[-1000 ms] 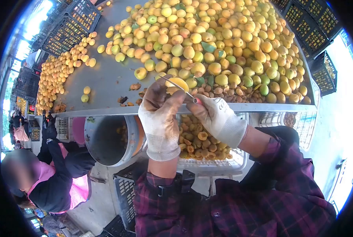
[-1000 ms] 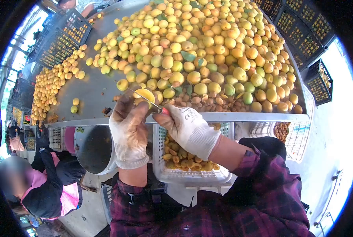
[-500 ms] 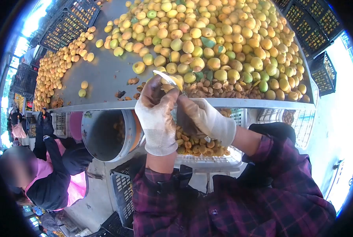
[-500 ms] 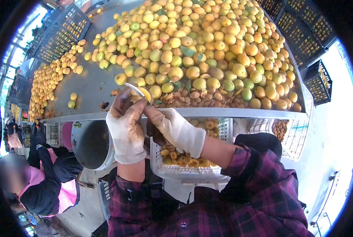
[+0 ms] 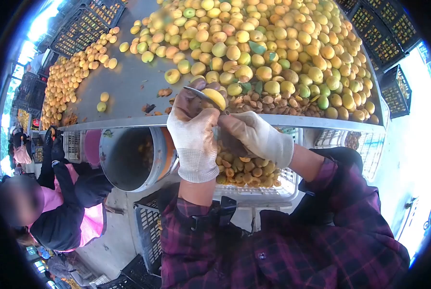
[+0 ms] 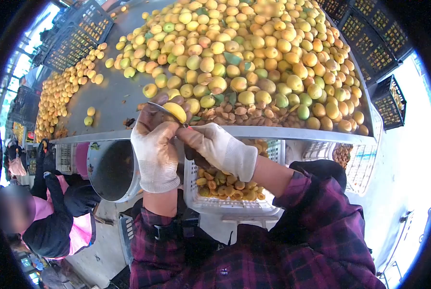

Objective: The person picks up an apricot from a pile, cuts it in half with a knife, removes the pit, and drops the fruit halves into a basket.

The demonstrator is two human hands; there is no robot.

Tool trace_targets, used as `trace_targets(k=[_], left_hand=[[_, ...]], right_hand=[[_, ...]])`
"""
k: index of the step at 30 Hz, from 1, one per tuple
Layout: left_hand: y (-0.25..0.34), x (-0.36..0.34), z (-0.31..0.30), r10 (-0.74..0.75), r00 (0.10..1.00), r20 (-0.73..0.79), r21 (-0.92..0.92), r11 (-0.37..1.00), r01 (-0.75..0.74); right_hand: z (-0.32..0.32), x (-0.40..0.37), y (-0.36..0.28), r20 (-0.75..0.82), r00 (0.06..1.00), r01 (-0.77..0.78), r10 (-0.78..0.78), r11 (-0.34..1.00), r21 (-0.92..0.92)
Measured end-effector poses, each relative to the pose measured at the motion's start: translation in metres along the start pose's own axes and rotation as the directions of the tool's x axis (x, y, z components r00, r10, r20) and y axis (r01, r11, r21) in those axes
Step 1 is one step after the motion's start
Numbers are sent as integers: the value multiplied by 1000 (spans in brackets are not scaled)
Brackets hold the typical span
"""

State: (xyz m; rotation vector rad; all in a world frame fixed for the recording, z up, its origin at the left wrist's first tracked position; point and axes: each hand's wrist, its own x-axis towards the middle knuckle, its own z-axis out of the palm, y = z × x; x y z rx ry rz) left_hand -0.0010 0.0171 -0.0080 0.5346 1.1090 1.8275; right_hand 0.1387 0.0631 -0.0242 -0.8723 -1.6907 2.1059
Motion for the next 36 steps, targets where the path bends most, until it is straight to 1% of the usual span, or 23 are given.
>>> trace_targets(k=[1, 2, 3, 4, 5, 6, 7, 8, 9, 10, 11, 13, 14, 17, 20, 21, 23, 27, 29, 31, 33, 34, 36], left_hand=[[0, -1, 0, 7, 1000, -4, 0, 1000, -7], [-1, -1, 0, 16, 1000, 17, -10, 1000, -16], [-1, -1, 1, 32, 999, 42, -20, 999, -31], [-6, -4, -2, 317, 927, 201, 173, 920, -353], [5, -7, 4, 31, 998, 57, -118, 993, -24], [-1, -2, -2, 26, 997, 73, -97, 995, -19], [-7, 0, -3, 62, 997, 52, -189, 981, -52], [-4, -2, -1, 33, 999, 28, -149, 989, -28], [-3, -3, -1, -1, 1000, 17, -109, 994, 3], [-8, -3, 0, 7, 1000, 11, -149, 989, -5], [-9, -7, 2, 46, 999, -8, -100, 994, -47], [-18, 0, -6, -2, 1000, -13, -169, 986, 0], [-17, -2, -6, 1, 1000, -10, -167, 986, -2], [-10, -2, -7, -25, 999, 25, -200, 979, 29], [-15, -3, -1, 3, 999, -35, -89, 996, -6], [-16, -3, 0, 6, 999, -38, -91, 996, -9], [-17, -2, 2, 34, 997, -72, -40, 999, -37], [-14, -1, 1, 5, 997, -75, 16, 1000, -4], [-10, -5, 2, 50, 998, -38, 8, 999, -49], [-8, -5, 2, 43, 998, -51, 16, 999, -42], [-9, -4, 2, 34, 998, -61, 21, 999, -32], [-11, -3, -1, 33, 998, -48, 33, 999, -31], [-12, -2, -4, 30, 999, -33, 50, 998, -29]], right_hand=[[0, 0, 0, 7, 1000, 3, -3, 1000, -2], [1, -1, 1, -88, 988, 109, -130, 971, -214], [2, 0, 1, -152, 948, 194, -280, 885, -424], [-1, 3, 10, -115, 882, 295, -456, 727, -620], [-4, 0, 17, -82, 776, 341, -626, 526, -779], [-8, -1, 10, -48, 828, 285, -559, 492, -823], [-11, -3, 8, -14, 795, 271, -606, 375, -886], [-9, -9, -5, -49, 837, 223, -546, 421, -879], [-12, -9, -7, -64, 844, 176, -532, 389, -904], [-13, -11, -13, -88, 875, 134, -477, 412, -901], [-12, -9, -13, -75, 865, 150, -496, 399, -904], [-11, -7, -9, -156, 929, 25, -336, 478, -878], [-11, -8, -11, -161, 928, 38, -336, 515, -856], [-10, -11, -22, -150, 935, 49, -322, 535, -843], [-10, -7, -10, -190, 930, 7, -315, 533, -846], [-8, -4, -1, -186, 931, 10, -315, 530, -848], [-4, 1, 14, -233, 885, 109, -403, 667, -737], [-4, 0, 3, -220, 901, 100, -375, 671, -735], [-8, 1, -1, -220, 920, 7, -324, 576, -817], [-7, 4, 9, -234, 911, 20, -341, 601, -799], [-11, 7, 23, -224, 945, 84, -239, 839, -538], [-13, 7, 24, -227, 944, 82, -239, 838, -540], [-12, 5, 23, -147, 974, 115, -171, 937, -330]])
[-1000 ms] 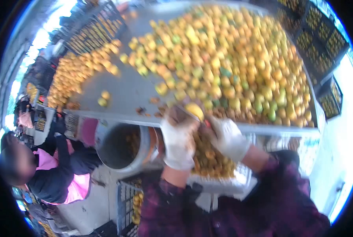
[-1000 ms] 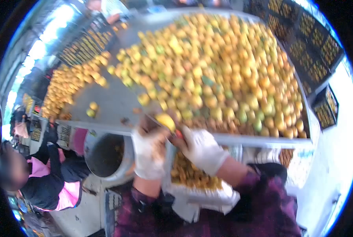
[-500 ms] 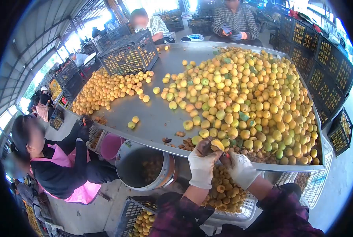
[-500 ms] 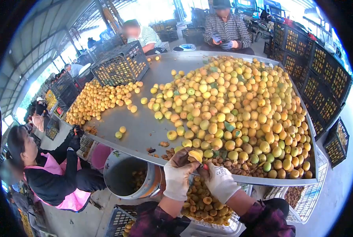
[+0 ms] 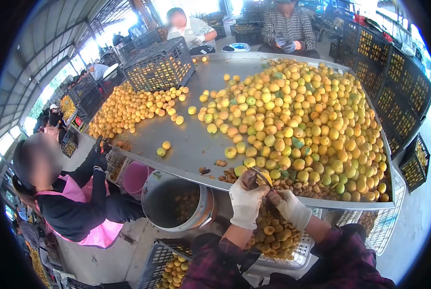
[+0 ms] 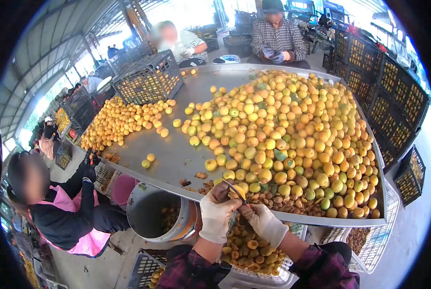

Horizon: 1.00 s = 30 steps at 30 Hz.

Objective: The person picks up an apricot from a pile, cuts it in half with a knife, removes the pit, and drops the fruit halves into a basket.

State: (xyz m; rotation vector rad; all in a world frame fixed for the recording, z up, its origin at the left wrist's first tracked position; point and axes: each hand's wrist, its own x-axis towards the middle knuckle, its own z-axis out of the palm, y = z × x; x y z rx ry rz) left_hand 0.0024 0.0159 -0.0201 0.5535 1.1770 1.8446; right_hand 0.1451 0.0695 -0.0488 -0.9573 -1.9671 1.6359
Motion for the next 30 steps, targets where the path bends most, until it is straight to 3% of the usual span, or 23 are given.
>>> trace_targets(k=[3, 6, 9, 11, 12, 13, 14, 15, 16, 17, 18, 19, 22, 23, 25, 27, 30], left_hand=[[2, 1, -3, 3, 1000, 0, -2, 1000, -3], [11, 7, -5, -45, 999, -15, -129, 991, 42], [18, 13, -13, -30, 994, -106, -177, 984, 11], [17, 11, -14, 22, 997, -68, -52, 998, -26], [10, 10, -13, 61, 997, 47, 78, 995, -65], [4, 5, -7, 57, 997, 48, 73, 996, -60], [0, -2, 1, 81, 984, 161, 203, 973, -113], [-1, -6, 7, 91, 957, 275, 324, 928, -182], [3, -9, 9, 45, 929, 366, 445, 869, -217], [10, -12, 13, 43, 928, 369, 449, 866, -219], [17, -15, 17, 1, 939, 344, 421, 894, -156], [21, -16, 19, -45, 947, 319, 388, 917, -87], [17, -16, 16, 25, 954, 299, 340, 931, -131], [13, -14, 14, 64, 958, 281, 289, 946, -148], [2, -10, 9, 44, 957, 286, 223, 968, -111], [-1, -7, 9, -81, 935, 345, -61, 992, 109], [-2, -11, 11, -97, 916, 390, -145, 975, 166]], right_hand=[[-5, -2, -20, 65, 997, -41, 43, 999, -27], [-10, -5, -30, 78, 995, -55, 60, 997, -55], [-20, -12, -36, 88, 986, -134, 143, 987, -93], [-37, -10, -54, 74, 980, -170, 187, 966, -194], [-42, -7, -51, -9, 998, -65, 65, 997, -32], [-47, -5, -49, -114, 992, 59, -45, 991, 122], [-50, -6, -62, -77, 996, -40, 48, 994, 106], [-47, -4, -57, -85, 995, -40, 49, 993, 109], [-42, 0, -46, -80, 994, 79, -79, 997, -14], [-37, 3, -43, -57, 977, 197, -206, 971, -133], [-35, -1, -52, -39, 994, 96, -99, 993, -74], [-34, 1, -49, -38, 995, 92, -95, 993, -71], [-34, 3, -39, -67, 996, 72, -61, 981, 179], [-33, 2, -41, -69, 996, 70, -58, 981, 180], [-29, 0, -48, -205, 978, 98, -41, 955, 281], [-30, 0, -57, -219, 974, 108, -53, 963, 246], [-33, 0, -63, -240, 971, 34, 17, 978, 208]])
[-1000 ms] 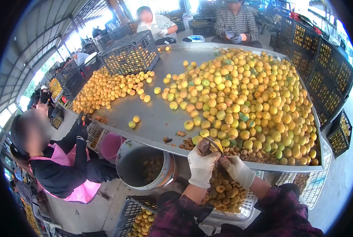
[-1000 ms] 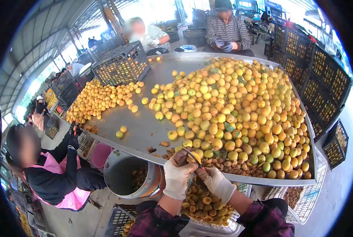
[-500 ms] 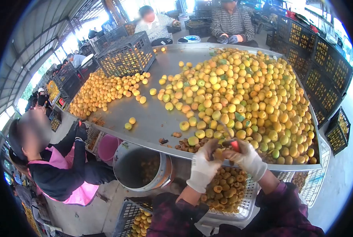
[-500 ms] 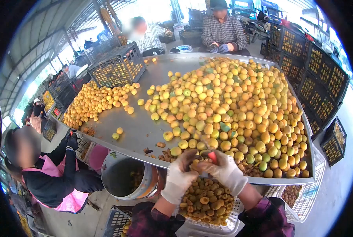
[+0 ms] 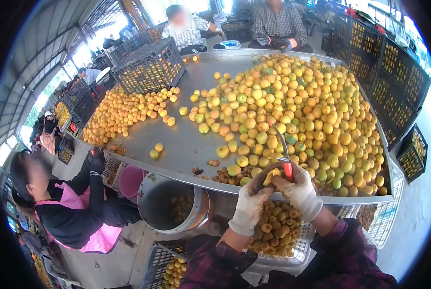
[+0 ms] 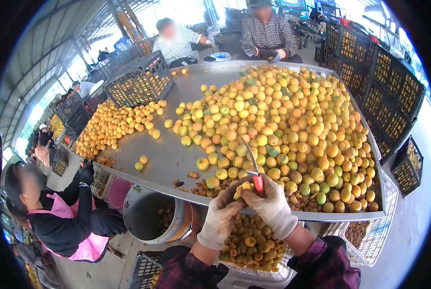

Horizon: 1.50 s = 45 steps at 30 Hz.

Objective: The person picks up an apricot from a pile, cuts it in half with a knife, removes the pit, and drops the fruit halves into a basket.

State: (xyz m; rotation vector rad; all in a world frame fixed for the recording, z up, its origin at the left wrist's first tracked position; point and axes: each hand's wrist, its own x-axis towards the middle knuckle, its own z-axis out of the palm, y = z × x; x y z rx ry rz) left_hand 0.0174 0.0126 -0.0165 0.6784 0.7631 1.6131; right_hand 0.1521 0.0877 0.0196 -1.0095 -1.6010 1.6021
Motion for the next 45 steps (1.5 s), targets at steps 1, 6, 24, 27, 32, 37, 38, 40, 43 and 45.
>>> trace_targets(k=[1, 6, 24, 27, 32, 37, 38, 40, 43, 45], left_hand=[[3, 0, 2, 5, 1000, 3, 1, 1000, -5], [12, -4, 10, -44, 992, -119, 175, 982, 65], [-43, -5, -30, 461, 886, -38, 865, 460, -203], [-35, -6, -24, 94, 986, -139, -351, 926, -138], [-28, 3, -8, 126, 984, -123, 232, 968, -95], [-16, 4, 12, -115, 954, -279, -273, 961, 36], [-15, 3, 13, -118, 952, -281, -278, 960, 37], [-10, 1, 14, -99, 973, -209, -301, 953, 33], [-7, -2, 22, -24, 967, -252, -197, 980, -27], [-17, -7, 8, 221, 953, -208, 342, 929, -141]], right_hand=[[0, -1, -4, 5, 1000, -2, 1, 999, 37], [-2, 0, 4, 54, 998, 19, -20, 999, 31], [14, -16, 31, 98, 881, 468, -462, 827, -311], [15, -13, 10, 3, 982, 179, -189, 925, -335], [14, 1, 9, -130, 991, 12, 11, 985, 173], [19, -3, 11, -171, 968, 141, -185, 960, -241], [20, -2, 12, -144, 959, 180, -244, 917, -356], [18, -5, 5, -97, 967, 188, -237, 914, -359], [19, -6, 7, -42, 957, 249, -289, 883, -397], [22, -8, 12, -2, 933, 320, -359, 834, -449]])
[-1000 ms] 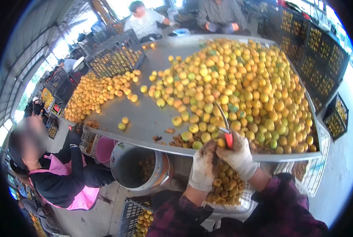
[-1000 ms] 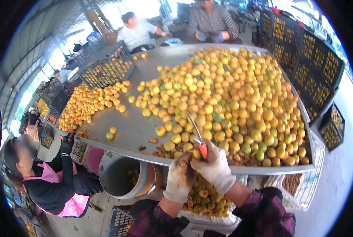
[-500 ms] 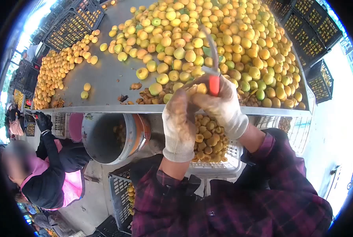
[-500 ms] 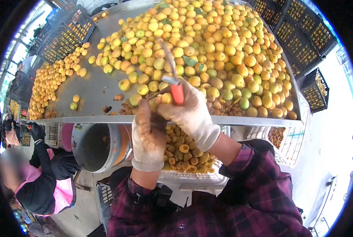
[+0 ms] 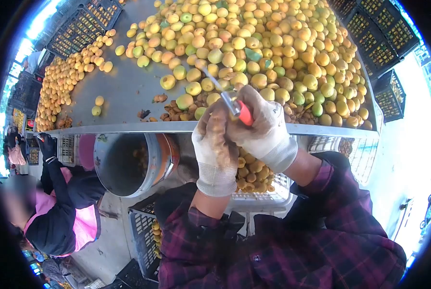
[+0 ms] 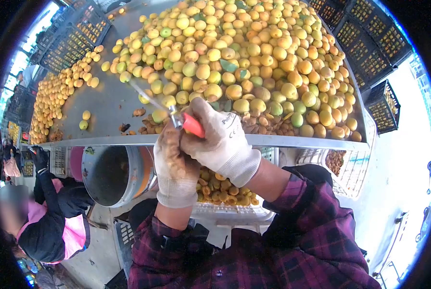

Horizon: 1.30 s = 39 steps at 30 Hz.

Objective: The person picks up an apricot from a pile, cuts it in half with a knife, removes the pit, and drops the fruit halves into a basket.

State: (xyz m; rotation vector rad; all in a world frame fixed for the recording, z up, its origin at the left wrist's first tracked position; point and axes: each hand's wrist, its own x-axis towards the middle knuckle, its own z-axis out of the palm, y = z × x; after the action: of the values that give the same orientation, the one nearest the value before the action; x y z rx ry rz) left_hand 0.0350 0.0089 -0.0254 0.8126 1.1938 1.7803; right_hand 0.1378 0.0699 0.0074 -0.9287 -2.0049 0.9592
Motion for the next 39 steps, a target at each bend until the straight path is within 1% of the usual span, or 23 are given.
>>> trace_targets(k=[1, 2, 3, 4, 8, 10, 13, 15, 18, 19, 21, 22, 24, 25, 26, 29, 31, 32, 33, 35, 36, 38, 39], left_hand=[[-6, -2, -5, 230, 969, 92, 474, 845, -246], [-9, -2, -6, 226, 970, 89, 475, 846, -240], [-11, -1, -7, 9, 1000, -28, -4, 1000, -9], [-13, 0, -7, -237, 971, -25, -496, 846, 194], [-8, 4, -4, -305, 950, -58, -548, 806, 225], [-9, 6, -5, -346, 928, -139, -492, 837, 238], [0, 6, -2, -402, 904, -143, -487, 824, 290], [-14, 8, -12, -405, 906, -125, -486, 821, 300], [-22, 5, -20, -375, 921, -108, -446, 846, 292], [-21, 5, -20, -400, 910, -109, -425, 846, 321], [-15, 7, -19, -414, 903, -110, -402, 850, 341], [-12, 8, -18, -402, 908, -114, -394, 858, 330], [-6, 9, -14, -381, 916, -124, -382, 870, 310], [-3, 9, -11, -373, 919, -127, -376, 875, 304], [-1, 8, -9, -367, 922, -127, -368, 880, 300], [2, 8, -1, -351, 928, -125, -342, 893, 292], [2, 4, 2, -347, 929, -126, -331, 898, 291], [1, 2, 3, -344, 930, -130, -325, 901, 288], [-2, 0, 1, -347, 929, -129, -324, 900, 291], [-12, -3, -6, -288, 954, -79, -277, 926, 257], [-15, -1, -7, -293, 953, -78, -279, 924, 261], [-21, 4, -8, -416, 897, -151, -415, 850, 325], [-21, 2, -9, -356, 925, -134, -408, 870, 276]], right_hand=[[2, -1, 2, 4, 1000, -4, 4, 1000, 1], [4, -2, 3, 11, 998, 54, -54, 998, -30], [5, -2, 4, 20, 994, 112, -111, 992, -60], [6, -3, 4, 24, 994, 107, -106, 992, -60], [12, -3, 4, -9, 984, 174, -175, 982, -77], [15, -4, 6, -14, 981, 191, -193, 978, -78], [19, -5, 8, 1, 977, 211, -212, 969, -128], [19, -6, 6, 39, 967, 255, -253, 944, -208], [18, -6, 11, 52, 960, 278, -273, 944, -178], [19, -5, 9, 55, 959, 283, -278, 942, -178], [21, -4, 4, 8, 1000, 13, -12, 982, -188], [19, 0, 4, 6, 1000, 19, -18, 982, -186], [12, 10, 2, 81, 978, -188, 194, 980, -69], [7, 12, -4, 132, 956, -254, 263, 964, -77], [4, 11, -3, 128, 956, -255, 263, 964, -76], [-3, 11, -2, 145, 959, -232, 242, 969, -84], [-6, 9, -5, 128, 973, -170, 190, 974, -149], [-5, 6, -3, 129, 973, -173, 193, 973, -150], [-1, 0, 0, 106, 988, -93, 111, 983, -161], [8, -5, 12, 52, 997, 65, -58, 985, -159], [10, -7, 16, 52, 997, 61, -53, 985, -161], [13, -10, 18, 60, 993, 110, -99, 970, -218], [12, -11, 17, 76, 992, 116, -100, 966, -232]])
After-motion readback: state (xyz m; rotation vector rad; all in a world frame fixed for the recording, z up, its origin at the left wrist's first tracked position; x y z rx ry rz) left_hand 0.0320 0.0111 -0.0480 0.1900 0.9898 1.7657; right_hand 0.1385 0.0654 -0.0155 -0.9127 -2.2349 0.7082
